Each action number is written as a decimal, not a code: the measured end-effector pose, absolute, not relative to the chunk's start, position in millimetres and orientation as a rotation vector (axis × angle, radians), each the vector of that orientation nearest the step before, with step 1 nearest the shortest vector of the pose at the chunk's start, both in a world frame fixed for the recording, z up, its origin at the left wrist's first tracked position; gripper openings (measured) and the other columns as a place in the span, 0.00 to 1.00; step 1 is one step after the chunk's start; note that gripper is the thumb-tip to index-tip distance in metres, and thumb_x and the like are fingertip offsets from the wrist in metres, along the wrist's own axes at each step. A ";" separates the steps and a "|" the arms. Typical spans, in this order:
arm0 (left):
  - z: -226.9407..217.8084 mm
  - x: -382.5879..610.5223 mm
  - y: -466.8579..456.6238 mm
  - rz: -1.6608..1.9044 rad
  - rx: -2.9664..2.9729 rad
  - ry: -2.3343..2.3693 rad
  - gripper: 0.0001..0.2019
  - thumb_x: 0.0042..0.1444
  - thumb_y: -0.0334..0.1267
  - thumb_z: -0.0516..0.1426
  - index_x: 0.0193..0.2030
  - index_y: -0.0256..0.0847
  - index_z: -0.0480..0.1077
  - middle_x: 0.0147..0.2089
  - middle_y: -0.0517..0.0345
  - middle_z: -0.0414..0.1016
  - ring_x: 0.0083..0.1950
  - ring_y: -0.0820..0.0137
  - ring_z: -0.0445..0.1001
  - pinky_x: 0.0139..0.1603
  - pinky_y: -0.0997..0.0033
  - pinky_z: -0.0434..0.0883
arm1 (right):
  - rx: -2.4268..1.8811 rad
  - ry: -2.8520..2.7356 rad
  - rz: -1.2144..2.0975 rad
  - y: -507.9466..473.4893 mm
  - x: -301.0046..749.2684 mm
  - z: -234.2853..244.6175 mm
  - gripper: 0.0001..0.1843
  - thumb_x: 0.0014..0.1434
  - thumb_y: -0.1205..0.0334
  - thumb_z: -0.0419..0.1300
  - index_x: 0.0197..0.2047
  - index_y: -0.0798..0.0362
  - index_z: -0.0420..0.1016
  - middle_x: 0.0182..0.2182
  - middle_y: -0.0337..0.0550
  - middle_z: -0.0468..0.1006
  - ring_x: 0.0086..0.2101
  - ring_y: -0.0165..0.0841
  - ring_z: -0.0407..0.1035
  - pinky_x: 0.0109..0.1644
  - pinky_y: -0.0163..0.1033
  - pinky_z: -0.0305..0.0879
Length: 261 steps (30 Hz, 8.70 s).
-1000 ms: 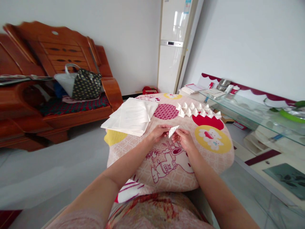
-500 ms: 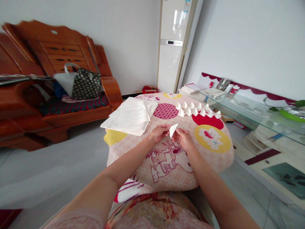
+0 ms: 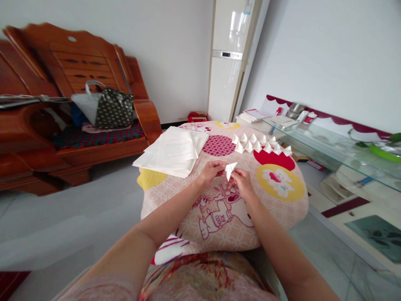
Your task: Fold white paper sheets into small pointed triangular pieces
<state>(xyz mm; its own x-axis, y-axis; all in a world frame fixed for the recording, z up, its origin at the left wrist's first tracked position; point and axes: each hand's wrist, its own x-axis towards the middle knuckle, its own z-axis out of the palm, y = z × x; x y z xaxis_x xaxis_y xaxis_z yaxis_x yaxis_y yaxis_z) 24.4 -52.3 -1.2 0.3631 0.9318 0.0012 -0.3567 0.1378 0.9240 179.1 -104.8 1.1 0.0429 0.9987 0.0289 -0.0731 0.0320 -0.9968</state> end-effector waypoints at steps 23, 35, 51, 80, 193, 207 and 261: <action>16.5 21.9 -61.7 0.848 0.868 0.824 0.07 0.59 0.26 0.62 0.30 0.32 0.77 0.26 0.52 0.78 0.27 0.74 0.74 0.32 0.76 0.74 | -1.313 -1.408 0.684 -106.5 178.5 -3.2 0.13 0.55 0.52 0.59 0.25 0.50 0.74 0.16 0.35 0.70 0.16 0.31 0.65 0.19 0.34 0.57; 11.6 18.3 -56.9 0.836 0.973 0.885 0.05 0.56 0.28 0.65 0.30 0.32 0.78 0.28 0.52 0.80 0.27 0.73 0.74 0.32 0.74 0.72 | -1.331 -1.465 0.732 -105.5 181.0 -2.9 0.11 0.56 0.55 0.56 0.25 0.48 0.70 0.16 0.38 0.72 0.17 0.34 0.67 0.23 0.37 0.59; 15.4 20.9 -59.7 0.920 1.199 0.957 0.09 0.56 0.27 0.64 0.25 0.33 0.77 0.22 0.57 0.76 0.23 0.75 0.70 0.28 0.75 0.70 | -1.229 -1.295 0.992 -106.7 183.5 -2.2 0.16 0.56 0.47 0.60 0.27 0.50 0.72 0.16 0.37 0.74 0.14 0.31 0.65 0.16 0.33 0.56; 16.5 18.9 -60.7 0.929 1.422 0.898 0.15 0.55 0.37 0.66 0.20 0.36 0.73 0.18 0.62 0.71 0.20 0.77 0.67 0.26 0.77 0.65 | -1.145 -1.195 1.088 -107.5 187.1 -0.2 0.15 0.49 0.49 0.69 0.29 0.53 0.78 0.20 0.41 0.79 0.18 0.31 0.70 0.17 0.32 0.63; 10.9 23.4 -61.9 0.831 1.452 0.941 0.24 0.60 0.51 0.64 0.22 0.37 0.67 0.16 0.66 0.63 0.16 0.81 0.58 0.17 0.79 0.55 | -1.198 -1.181 1.129 -111.4 182.5 3.0 0.21 0.50 0.41 0.65 0.27 0.53 0.74 0.14 0.33 0.68 0.11 0.25 0.57 0.12 0.30 0.51; 9.3 21.7 -59.1 0.824 1.281 0.823 0.18 0.55 0.48 0.68 0.29 0.33 0.74 0.24 0.59 0.75 0.20 0.79 0.67 0.21 0.80 0.62 | -1.153 -1.255 1.173 -112.9 182.7 0.4 0.20 0.53 0.44 0.64 0.26 0.53 0.74 0.14 0.33 0.68 0.11 0.24 0.57 0.13 0.30 0.51; 14.3 20.1 -61.3 0.845 1.161 0.848 0.13 0.51 0.42 0.72 0.31 0.33 0.79 0.27 0.58 0.78 0.25 0.77 0.72 0.29 0.77 0.73 | -1.211 -1.175 1.165 -115.4 182.2 7.9 0.15 0.45 0.50 0.69 0.22 0.53 0.73 0.16 0.38 0.73 0.14 0.27 0.63 0.14 0.31 0.55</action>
<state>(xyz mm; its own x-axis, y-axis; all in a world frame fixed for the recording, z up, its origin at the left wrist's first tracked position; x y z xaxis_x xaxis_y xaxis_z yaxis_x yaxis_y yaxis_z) 20.1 -61.3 14.3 0.4345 0.8927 -0.1194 -0.1161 0.1870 0.9755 182.2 -115.4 7.9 0.0482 0.9987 0.0185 -0.0094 0.0190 -0.9998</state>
